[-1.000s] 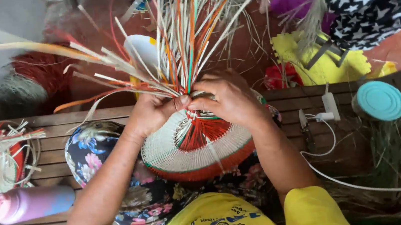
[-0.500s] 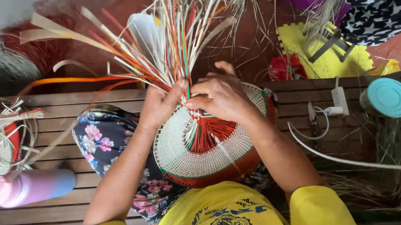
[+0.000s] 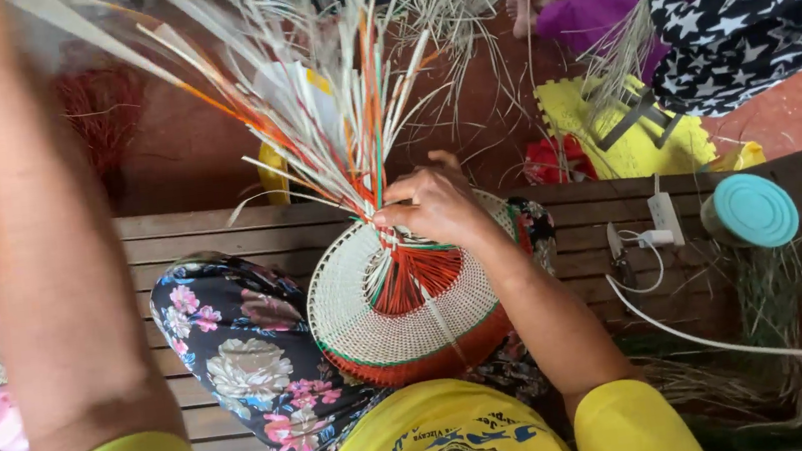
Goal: Weaving a colorful hand fan using thin strips of material.
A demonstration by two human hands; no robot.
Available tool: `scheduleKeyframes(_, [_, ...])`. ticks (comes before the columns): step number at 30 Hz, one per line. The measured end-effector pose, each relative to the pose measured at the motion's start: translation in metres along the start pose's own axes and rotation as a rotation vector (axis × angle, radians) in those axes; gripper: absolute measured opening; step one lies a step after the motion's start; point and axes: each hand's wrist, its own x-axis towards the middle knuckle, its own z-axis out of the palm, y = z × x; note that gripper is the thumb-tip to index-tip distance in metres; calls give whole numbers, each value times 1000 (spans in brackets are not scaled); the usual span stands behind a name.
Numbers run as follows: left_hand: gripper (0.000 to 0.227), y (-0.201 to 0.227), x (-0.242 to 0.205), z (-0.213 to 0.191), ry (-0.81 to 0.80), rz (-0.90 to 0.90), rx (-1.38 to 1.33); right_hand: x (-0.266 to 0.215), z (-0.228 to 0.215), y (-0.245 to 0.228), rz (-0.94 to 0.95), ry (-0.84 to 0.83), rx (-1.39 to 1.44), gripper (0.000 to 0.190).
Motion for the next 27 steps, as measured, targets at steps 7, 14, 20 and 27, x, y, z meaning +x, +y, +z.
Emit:
scheduleKeyframes(7, [23,41,-202,-93,-219,39,701,0,-2,-2,123,-26,41,44])
scheduleKeyframes(14, [59,134,-255,82,-704,-144,454,-4,5,-23,9,53,-102,40])
scheduleKeyframes(20, [45,110,-232,143,-654,-573,-345,-18,12,-5,-142,220,-149,40])
scheduleKeyframes(27, [26,110,-244,118,-646,-691,-494,-26,0,-25,-220,256,-147,36])
